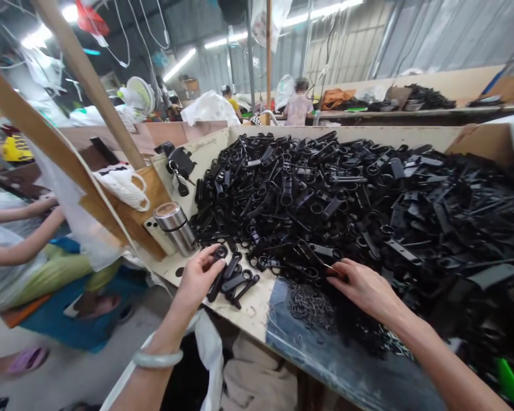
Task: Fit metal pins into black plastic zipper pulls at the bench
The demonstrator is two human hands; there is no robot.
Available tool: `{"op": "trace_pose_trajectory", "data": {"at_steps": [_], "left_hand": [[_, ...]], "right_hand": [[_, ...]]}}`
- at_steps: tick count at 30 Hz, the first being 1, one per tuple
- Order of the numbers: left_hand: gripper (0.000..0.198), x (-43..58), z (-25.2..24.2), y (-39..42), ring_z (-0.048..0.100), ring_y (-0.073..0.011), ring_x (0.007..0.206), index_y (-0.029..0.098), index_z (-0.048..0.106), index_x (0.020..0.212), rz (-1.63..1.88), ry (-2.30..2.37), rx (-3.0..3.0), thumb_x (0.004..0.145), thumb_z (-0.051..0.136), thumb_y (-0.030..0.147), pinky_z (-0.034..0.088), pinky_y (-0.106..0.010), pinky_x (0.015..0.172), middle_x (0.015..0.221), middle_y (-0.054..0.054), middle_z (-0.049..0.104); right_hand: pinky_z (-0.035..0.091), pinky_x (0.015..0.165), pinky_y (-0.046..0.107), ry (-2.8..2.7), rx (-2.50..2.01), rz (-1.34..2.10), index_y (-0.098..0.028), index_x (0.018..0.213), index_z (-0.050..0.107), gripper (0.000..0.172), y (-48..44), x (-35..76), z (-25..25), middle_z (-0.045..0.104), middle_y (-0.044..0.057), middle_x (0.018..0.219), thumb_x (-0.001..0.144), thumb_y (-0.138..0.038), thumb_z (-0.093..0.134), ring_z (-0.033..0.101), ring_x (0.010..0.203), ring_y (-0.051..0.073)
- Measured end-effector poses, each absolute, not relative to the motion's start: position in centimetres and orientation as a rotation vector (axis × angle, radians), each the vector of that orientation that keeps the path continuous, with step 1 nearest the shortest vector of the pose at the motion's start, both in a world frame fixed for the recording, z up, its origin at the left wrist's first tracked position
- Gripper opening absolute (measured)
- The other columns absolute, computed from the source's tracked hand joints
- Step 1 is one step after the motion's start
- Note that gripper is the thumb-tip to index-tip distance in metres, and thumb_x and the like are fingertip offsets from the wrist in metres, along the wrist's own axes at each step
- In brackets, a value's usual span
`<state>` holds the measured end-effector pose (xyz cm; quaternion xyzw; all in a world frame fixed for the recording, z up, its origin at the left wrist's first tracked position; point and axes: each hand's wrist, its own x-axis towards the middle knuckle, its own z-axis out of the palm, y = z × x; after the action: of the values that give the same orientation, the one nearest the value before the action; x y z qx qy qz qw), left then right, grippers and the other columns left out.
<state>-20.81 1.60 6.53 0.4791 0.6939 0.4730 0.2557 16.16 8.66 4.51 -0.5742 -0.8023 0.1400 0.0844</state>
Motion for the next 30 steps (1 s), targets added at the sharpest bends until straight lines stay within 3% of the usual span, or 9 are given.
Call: {"op": "trace_pose_trajectory", "data": {"at_steps": [3,7,14,20,26,30], "left_hand": [[0.045,-20.5,5.2,2.7,0.058,-0.0188,0.065,0.022,0.076,0.119,1.192,2.040,1.460,0.076,0.073,0.036,0.047,-0.033,0.071,0.064,0.004,0.061],[0.024,-19.6,4.1,3.5,0.060,-0.0268,0.088,0.025,0.081,0.100,1.140,2.242,1.645,0.079,0.070,0.026,0.044,-0.040,0.086,0.079,-0.003,0.067],[0.039,-17.8,4.4,2.0,0.055,-0.0366,0.111,0.015,0.077,0.112,1.335,2.381,1.753,0.097,0.051,0.039,0.037,-0.054,0.102,0.108,-0.017,0.066],[0.022,-13.2,5.9,1.1,0.062,-0.0253,0.098,0.020,0.074,0.103,1.530,1.786,2.128,0.100,0.056,0.031,0.046,-0.041,0.093,0.099,-0.008,0.070],[0.022,-5.9,6.9,2.0,0.064,-0.0214,0.101,0.026,0.074,0.102,1.214,1.395,1.968,0.100,0.054,0.033,0.047,-0.036,0.092,0.103,-0.003,0.074],[0.034,-2.6,6.7,1.6,0.066,-0.0226,0.101,0.023,0.069,0.120,0.854,1.192,1.607,0.098,0.055,0.044,0.049,-0.038,0.091,0.107,-0.006,0.075]], "right_hand": [[0.045,0.067,0.027,-2.441,-1.741,0.405,-0.024,0.098,0.074,0.016,8.6,16.7,4.9,0.070,0.002,0.107,0.099,-0.030,0.059,0.072,0.093,0.021],[0.044,0.065,0.026,-2.533,-1.751,0.354,-0.027,0.110,0.075,0.024,8.3,16.6,5.5,0.069,0.002,0.112,0.097,-0.018,0.056,0.073,0.096,0.021],[0.043,0.067,0.024,-2.553,-1.729,0.274,-0.025,0.097,0.075,0.015,8.0,16.9,7.3,0.069,0.001,0.106,0.099,-0.022,0.061,0.072,0.089,0.018],[0.046,0.075,0.025,-2.521,-1.686,0.212,-0.026,0.101,0.072,0.010,7.5,20.1,9.7,0.066,0.000,0.119,0.101,-0.026,0.062,0.069,0.087,0.015],[0.049,0.076,0.026,-2.510,-1.640,0.239,-0.023,0.099,0.069,0.010,5.5,23.0,10.9,0.069,0.001,0.108,0.101,-0.018,0.061,0.070,0.085,0.016],[0.051,0.082,0.024,-2.560,-1.425,0.386,-0.023,0.100,0.069,0.008,2.2,22.1,10.9,0.070,0.001,0.117,0.101,-0.019,0.062,0.071,0.096,0.016]]}}
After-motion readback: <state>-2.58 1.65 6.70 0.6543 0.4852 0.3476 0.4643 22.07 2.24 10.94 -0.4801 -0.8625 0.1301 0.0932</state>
